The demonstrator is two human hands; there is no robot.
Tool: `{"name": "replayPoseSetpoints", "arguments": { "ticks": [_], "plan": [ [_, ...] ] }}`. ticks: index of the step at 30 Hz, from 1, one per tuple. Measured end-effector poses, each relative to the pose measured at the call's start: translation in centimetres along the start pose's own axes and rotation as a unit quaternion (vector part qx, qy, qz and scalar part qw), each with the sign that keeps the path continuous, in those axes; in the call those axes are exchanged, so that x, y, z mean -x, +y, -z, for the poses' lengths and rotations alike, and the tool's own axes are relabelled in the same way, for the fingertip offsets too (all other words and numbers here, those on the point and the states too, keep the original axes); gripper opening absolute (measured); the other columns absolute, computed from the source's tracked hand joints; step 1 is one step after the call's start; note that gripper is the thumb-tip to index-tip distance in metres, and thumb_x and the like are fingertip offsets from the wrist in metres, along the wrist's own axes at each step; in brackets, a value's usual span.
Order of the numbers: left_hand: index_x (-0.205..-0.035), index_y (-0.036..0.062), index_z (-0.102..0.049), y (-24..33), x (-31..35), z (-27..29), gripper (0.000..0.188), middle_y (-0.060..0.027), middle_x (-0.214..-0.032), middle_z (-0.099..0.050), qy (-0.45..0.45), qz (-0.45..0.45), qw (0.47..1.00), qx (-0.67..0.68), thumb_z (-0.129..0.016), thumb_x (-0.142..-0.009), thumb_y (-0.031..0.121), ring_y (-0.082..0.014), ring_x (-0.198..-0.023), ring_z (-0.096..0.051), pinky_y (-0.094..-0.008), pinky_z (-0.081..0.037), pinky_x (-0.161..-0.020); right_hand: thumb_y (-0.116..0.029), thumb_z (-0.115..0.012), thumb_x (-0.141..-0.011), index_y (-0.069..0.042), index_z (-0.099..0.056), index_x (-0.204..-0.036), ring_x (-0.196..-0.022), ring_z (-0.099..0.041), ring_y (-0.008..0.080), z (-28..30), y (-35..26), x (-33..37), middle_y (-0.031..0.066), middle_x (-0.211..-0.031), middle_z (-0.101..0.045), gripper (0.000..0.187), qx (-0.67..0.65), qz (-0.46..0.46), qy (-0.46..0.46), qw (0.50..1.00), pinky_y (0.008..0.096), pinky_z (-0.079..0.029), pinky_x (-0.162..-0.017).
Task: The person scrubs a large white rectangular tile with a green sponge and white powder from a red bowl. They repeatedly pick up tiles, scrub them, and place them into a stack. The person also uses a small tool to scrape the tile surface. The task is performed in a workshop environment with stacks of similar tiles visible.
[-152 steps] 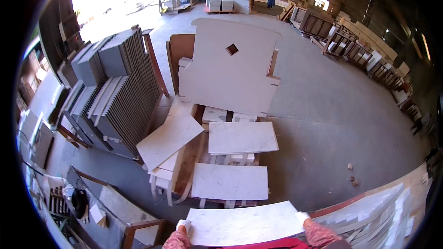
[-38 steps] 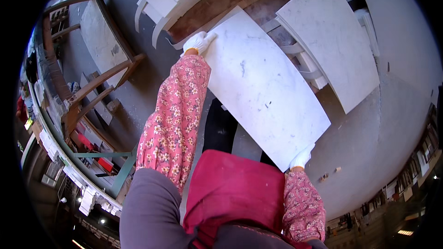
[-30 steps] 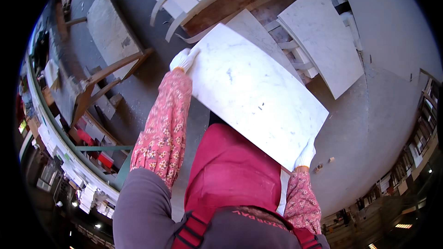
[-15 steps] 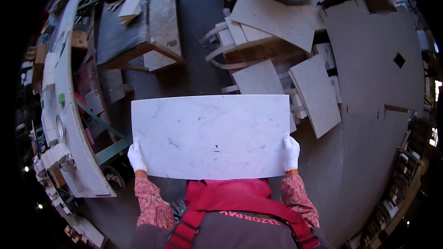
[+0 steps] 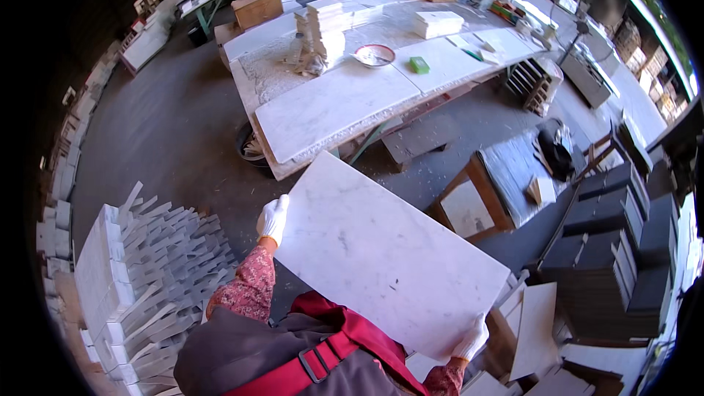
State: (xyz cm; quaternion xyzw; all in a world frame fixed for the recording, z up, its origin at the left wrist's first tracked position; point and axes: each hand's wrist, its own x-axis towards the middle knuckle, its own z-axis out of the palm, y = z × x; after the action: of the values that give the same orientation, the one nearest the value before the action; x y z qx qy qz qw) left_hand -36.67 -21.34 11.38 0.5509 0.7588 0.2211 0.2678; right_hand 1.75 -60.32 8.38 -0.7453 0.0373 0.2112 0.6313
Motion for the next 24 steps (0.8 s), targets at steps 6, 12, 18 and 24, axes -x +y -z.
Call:
{"name": "replayPoseSetpoints", "arguments": {
  "ticks": [6,12,18,24],
  "plan": [
    [-0.086,-0.0017,-0.063,-5.1,-10.6,0.9,0.062,-0.0238,-0.078,-0.063,0.051,0.066,0.995,0.052,-0.044,-0.093,0.057,-0.0410,-0.071,-0.059,-0.0492,-0.041,-0.066,-0.046,-0.055,-0.098,-0.006,-0.056,-0.064,-0.058,-0.038,0.0095,-18.2,-4.7,-9.5,-0.0038,-0.061,-0.047,0.053,0.083,0.000,-0.113,0.990,0.0298,-0.032,-0.054],
    [-0.095,0.0044,-0.071,-4.8,-20.0,1.0,0.067,-0.0217,-0.094,-0.069,0.081,0.179,0.980,0.015,-0.044,-0.088,0.065,-0.0434,-0.092,-0.064,-0.0513,-0.046,-0.078,-0.044,-0.056,-0.098,-0.001,-0.057,-0.069,-0.066,-0.038,0.0108,-37.8,-8.3,-19.8,-0.0011,-0.066,-0.048,0.052,0.188,0.031,-0.250,0.949,0.0310,-0.035,-0.059],
    [-0.101,0.0054,-0.072,-6.6,-27.2,-0.4,0.067,-0.0193,-0.100,-0.071,0.138,0.250,0.957,0.053,-0.045,-0.087,0.065,-0.0418,-0.097,-0.065,-0.0483,-0.048,-0.082,-0.046,-0.057,-0.092,0.002,-0.067,-0.076,-0.063,-0.051,0.0203,-54.8,-9.4,-25.3,0.0121,-0.065,-0.060,0.052,0.295,0.126,-0.307,0.896,0.0402,-0.043,-0.065],
    [-0.102,0.0031,-0.072,-7.5,-31.3,-3.5,0.065,-0.0212,-0.098,-0.071,0.180,0.273,0.936,0.128,-0.046,-0.089,0.061,-0.0402,-0.096,-0.066,-0.0468,-0.048,-0.082,-0.060,-0.046,-0.091,-0.001,-0.072,-0.091,-0.089,-0.064,0.0447,-64.2,-10.6,-29.7,0.0254,-0.090,-0.068,0.064,0.491,0.256,-0.340,0.760,0.0491,-0.047,-0.082]
  ]
}}
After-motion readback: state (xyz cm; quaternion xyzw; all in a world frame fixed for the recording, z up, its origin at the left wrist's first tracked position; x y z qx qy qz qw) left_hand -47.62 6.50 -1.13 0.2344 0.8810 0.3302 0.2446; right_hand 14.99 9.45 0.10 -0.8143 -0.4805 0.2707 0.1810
